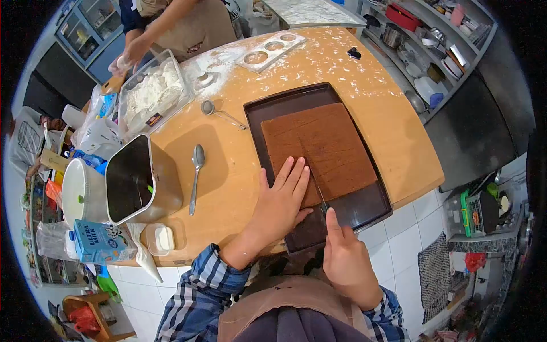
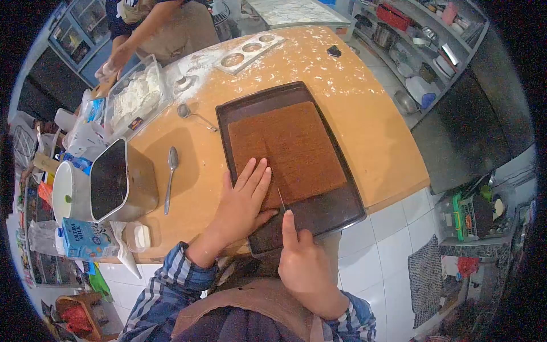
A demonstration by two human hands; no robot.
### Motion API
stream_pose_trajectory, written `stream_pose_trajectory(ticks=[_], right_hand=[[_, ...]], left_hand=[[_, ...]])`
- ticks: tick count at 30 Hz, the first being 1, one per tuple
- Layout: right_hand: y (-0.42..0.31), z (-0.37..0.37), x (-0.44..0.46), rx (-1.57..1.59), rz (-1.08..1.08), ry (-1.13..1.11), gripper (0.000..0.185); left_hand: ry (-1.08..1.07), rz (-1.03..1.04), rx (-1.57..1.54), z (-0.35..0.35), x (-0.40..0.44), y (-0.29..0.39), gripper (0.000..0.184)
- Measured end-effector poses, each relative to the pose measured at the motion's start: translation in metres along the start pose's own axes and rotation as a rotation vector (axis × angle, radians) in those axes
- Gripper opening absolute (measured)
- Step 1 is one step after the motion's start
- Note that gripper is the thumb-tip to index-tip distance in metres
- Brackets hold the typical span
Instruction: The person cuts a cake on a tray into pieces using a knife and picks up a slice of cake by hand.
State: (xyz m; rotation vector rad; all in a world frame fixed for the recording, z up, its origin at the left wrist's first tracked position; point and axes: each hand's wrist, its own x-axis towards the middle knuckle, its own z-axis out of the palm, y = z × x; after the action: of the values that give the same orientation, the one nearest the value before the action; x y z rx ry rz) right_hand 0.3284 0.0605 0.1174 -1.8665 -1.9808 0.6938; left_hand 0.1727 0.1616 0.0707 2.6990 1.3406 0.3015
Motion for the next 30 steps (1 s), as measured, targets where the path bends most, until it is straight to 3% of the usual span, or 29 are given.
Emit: stream_pose_trajectory(ticks=[19,30], right_hand=[[0.002,-0.004,0.018,-0.059,-0.115,0.006,0.058],[-0.001,-0.004,0.023,-0.062,-0.07,0.011,0.054]], left_hand=[[0.035,-0.036,0.076,0.003,0.001,0.002,0.085],[0.048,-0.034,0.131,0.002,0.004,0.003,0.083]])
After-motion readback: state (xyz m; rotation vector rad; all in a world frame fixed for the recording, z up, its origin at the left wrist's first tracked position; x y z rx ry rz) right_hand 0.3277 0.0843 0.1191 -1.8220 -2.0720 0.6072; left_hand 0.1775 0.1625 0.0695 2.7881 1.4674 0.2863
